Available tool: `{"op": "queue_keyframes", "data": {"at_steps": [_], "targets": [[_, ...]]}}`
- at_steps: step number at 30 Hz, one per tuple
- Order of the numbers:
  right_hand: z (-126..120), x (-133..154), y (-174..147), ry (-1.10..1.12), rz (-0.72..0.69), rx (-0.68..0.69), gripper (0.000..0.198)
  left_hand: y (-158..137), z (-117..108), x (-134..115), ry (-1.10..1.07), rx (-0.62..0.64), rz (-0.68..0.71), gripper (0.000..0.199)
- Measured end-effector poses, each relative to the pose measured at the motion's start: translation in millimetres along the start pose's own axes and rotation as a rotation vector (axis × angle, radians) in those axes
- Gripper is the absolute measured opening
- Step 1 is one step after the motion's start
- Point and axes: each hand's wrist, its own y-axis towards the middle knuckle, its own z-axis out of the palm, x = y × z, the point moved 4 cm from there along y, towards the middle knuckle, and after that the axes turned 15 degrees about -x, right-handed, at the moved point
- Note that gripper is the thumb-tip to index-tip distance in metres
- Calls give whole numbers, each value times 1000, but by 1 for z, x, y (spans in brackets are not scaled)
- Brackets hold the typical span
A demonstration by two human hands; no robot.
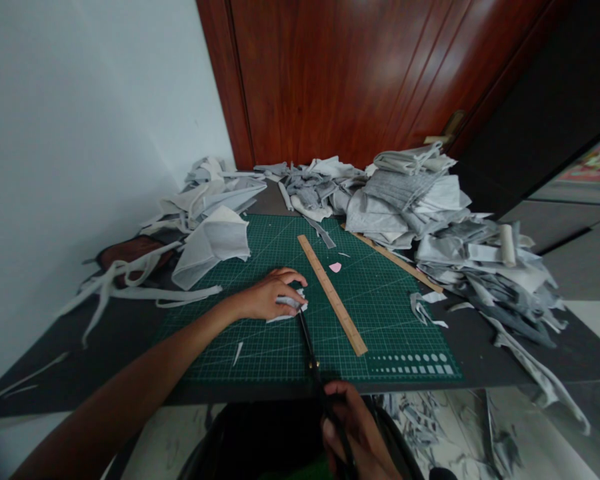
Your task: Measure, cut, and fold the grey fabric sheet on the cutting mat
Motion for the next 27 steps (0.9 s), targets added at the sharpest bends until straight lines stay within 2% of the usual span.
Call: {"op": "queue_keyframes", "data": {"at_steps": [6,14,20,27], "targets": [[1,-2,1,-35,-61,-19,66,0,0,-1,3,-1,-3,25],[0,-4,3,-67,-26,-85,63,1,0,-3,3,12,-7,27],[-3,-7,5,-56,-14,-148,71,1,0,-3,-7,23,-9,30],[-10,11,5,-96,-71,-59,58,1,0,-3,-10,28,-18,36]]}}
